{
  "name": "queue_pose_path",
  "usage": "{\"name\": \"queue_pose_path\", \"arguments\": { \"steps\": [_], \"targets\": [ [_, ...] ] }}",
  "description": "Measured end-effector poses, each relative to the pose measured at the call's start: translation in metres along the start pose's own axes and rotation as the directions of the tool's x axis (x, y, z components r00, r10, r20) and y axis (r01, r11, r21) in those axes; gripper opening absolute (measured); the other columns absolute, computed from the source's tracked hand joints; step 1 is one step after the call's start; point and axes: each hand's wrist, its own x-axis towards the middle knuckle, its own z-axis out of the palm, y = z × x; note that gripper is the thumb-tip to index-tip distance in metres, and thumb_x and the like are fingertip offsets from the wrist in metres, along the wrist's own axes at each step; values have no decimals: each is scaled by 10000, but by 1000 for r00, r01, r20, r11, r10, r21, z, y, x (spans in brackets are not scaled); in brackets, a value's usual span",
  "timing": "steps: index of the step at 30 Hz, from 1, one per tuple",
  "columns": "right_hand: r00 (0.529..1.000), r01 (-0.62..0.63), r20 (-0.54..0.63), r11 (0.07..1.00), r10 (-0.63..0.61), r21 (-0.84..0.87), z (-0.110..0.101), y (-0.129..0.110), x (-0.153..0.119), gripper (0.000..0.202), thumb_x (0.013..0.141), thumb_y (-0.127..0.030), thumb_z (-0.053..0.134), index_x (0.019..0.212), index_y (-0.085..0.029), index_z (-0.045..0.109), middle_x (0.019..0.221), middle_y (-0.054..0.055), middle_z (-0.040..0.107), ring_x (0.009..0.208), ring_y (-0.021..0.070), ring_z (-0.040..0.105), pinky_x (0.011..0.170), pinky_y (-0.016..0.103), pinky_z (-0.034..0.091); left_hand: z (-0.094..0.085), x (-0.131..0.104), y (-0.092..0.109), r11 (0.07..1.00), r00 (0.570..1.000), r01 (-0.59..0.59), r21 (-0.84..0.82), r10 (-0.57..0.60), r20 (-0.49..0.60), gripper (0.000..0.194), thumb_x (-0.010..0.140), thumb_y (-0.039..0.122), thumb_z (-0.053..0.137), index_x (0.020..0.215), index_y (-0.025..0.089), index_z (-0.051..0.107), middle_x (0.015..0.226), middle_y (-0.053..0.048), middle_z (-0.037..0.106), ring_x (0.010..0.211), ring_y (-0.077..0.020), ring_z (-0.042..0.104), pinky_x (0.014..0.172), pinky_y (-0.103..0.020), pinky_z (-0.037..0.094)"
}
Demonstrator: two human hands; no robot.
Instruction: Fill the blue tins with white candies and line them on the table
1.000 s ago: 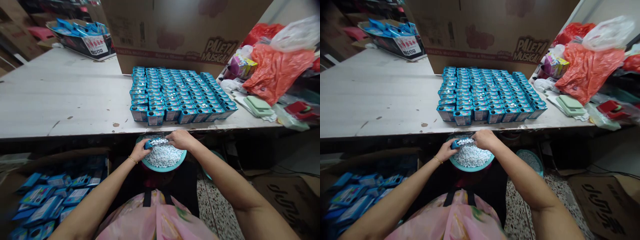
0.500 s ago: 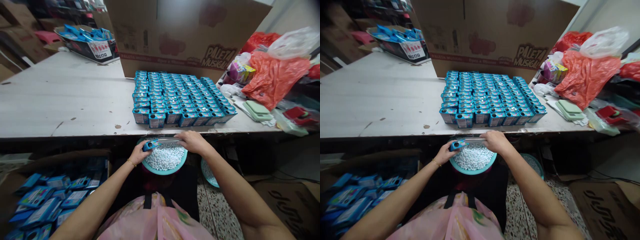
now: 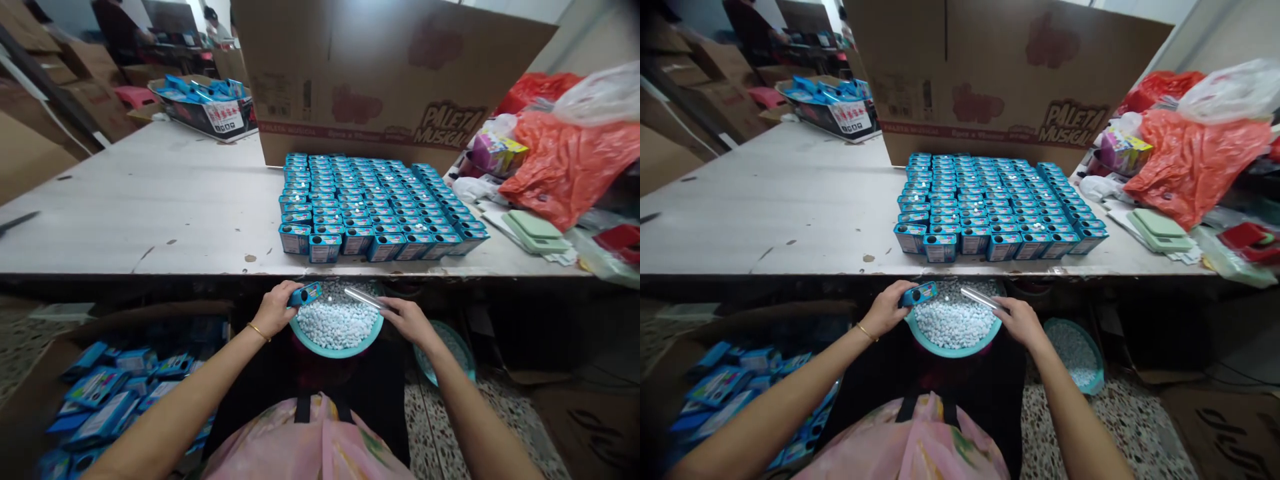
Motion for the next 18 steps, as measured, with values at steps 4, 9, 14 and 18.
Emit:
{"name": "queue_pose_path", "arguments": {
  "steps": [4, 9, 14, 18],
  "targets": [
    [1000, -23, -9, 999, 24, 38, 11, 5, -4, 369, 763, -367, 487, 1092, -236, 592, 1103, 44, 612, 1023, 221, 543, 886, 345, 398, -11, 2, 2, 993, 999, 15, -116, -21, -49, 391, 642, 181, 593, 1031, 204, 557, 1009, -51, 540, 962, -199, 513, 885, -325, 388],
    [999, -34, -20, 975, 39, 218, 28, 23, -12, 398, 766, -391, 475, 1099, -206, 589, 1115, 56, 604, 1036, 216, 537, 907, 341, 389, -52, 39, -9, 914, 990, 94, -395, -126, -56, 411, 643, 328, 630, 1004, 149, 548, 984, -61, 587, 921, -196, 538, 844, -325, 420],
    [997, -74, -14, 950, 82, 304, 41, 19, -16, 418, 740, -406, 493, 1087, -198, 601, 1116, 64, 603, 1050, 239, 528, 913, 360, 387, -59, 79, -44, 906, 977, 111, -408, -175, -122, 632, 517, 324, 706, 1081, 142, 487, 1008, -74, 578, 896, -204, 562, 790, -346, 463],
    [996, -84, 0, 945, 88, 315, 45, 12, -16, 430, 739, -408, 482, 1098, -200, 595, 1121, 67, 600, 1045, 240, 532, 909, 355, 388, -41, 90, -59, 927, 957, 114, -357, -199, -212, 824, 502, 275, 714, 1236, 176, 353, 1116, -102, 538, 963, -227, 556, 824, -365, 446]
  ]
}}
